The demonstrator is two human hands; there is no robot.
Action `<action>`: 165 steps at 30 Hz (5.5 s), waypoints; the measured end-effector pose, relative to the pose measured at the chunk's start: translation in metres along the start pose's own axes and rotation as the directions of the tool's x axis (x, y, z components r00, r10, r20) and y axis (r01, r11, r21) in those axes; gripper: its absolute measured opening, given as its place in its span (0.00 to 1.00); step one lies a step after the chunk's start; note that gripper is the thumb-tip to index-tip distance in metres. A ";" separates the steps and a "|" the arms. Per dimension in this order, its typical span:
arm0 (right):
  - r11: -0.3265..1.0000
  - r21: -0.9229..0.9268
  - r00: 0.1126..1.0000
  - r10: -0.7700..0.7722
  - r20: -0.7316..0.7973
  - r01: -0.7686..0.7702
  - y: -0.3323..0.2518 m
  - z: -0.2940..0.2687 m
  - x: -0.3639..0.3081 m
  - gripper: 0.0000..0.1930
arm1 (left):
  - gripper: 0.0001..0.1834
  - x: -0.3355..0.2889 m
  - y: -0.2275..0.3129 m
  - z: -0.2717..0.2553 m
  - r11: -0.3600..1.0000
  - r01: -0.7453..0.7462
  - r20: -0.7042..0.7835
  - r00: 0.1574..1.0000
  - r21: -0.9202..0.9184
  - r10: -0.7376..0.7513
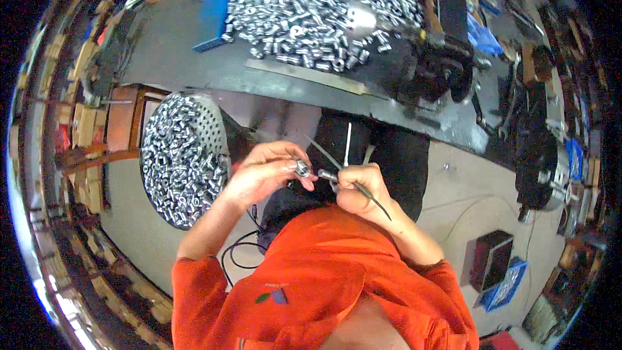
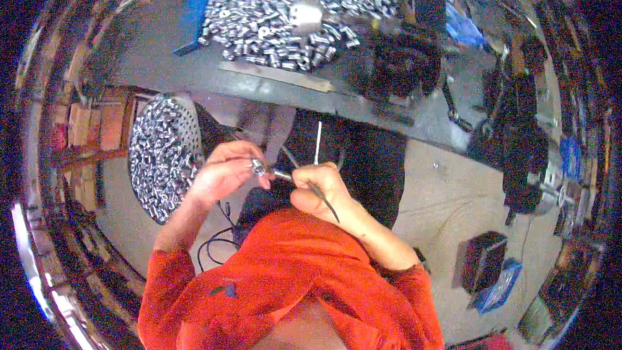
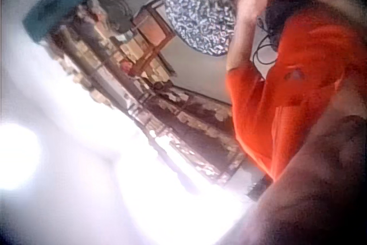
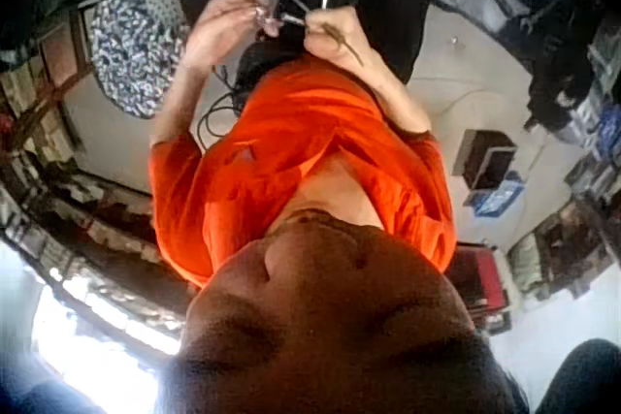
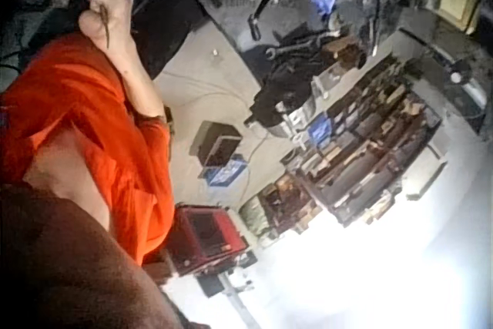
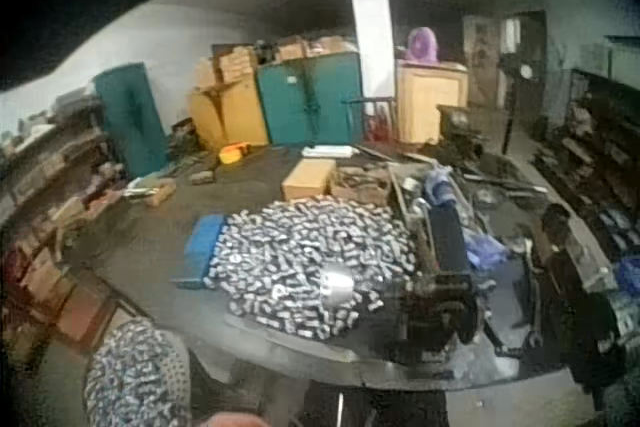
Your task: The person picks up small metal components from a bin, places them into a machine to process them, and then puts the finished items into a separate collection area.
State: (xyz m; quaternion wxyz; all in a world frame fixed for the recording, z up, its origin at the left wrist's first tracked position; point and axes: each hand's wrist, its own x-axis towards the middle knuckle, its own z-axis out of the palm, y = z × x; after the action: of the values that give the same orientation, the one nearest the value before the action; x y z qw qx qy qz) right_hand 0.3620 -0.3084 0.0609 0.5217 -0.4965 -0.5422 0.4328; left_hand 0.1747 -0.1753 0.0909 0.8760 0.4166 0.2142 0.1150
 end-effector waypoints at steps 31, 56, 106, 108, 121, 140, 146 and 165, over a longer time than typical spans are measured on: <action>0.987 -0.145 0.991 -0.079 -0.108 0.063 0.006 -0.010 -0.007 0.13 | 0.11 0.022 0.000 0.006 0.328 -0.158 0.004 0.905 0.931 0.425; 0.933 -0.236 0.962 -0.254 0.103 0.271 -0.004 -0.001 0.011 0.13 | 0.12 0.047 -0.008 -0.016 -0.074 -0.103 0.126 0.845 0.992 0.520; 0.966 -0.181 0.983 -0.176 0.054 0.183 -0.005 -0.003 0.000 0.14 | 0.11 -0.022 0.038 -0.039 0.932 -0.119 -0.296 0.928 0.344 0.228; 0.968 -0.164 0.981 -0.182 0.059 0.190 -0.010 -0.006 0.004 0.14 | 0.12 -0.007 0.019 -0.016 0.986 -0.098 -0.195 0.973 0.139 0.124; 0.967 -0.256 1.000 -0.001 0.019 0.006 -0.008 -0.009 0.008 0.10 | 0.15 0.012 -0.021 0.005 0.988 0.074 -0.170 0.984 0.134 -0.051; 0.981 -0.083 0.984 -0.169 0.058 0.173 -0.026 -0.020 -0.010 0.17 | 0.11 0.027 0.004 -0.020 0.048 -0.045 0.016 0.871 0.998 0.491; 0.978 -0.024 0.971 -0.205 0.123 0.209 -0.029 -0.009 -0.013 0.17 | 0.13 0.029 -0.004 -0.027 -0.094 -0.066 0.104 0.856 0.993 0.506; 0.857 -0.396 0.915 -0.393 -0.091 0.329 -0.019 -0.007 -0.007 0.14 | 0.14 0.115 0.054 -0.037 -0.320 -0.049 0.229 0.800 0.946 0.555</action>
State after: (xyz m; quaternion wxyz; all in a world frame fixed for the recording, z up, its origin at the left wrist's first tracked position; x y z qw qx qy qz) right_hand 0.3669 -0.3184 0.0797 0.5337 -0.5102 -0.6520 0.1726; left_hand 0.2575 -0.0726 0.0801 0.1041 0.9430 0.2401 0.2056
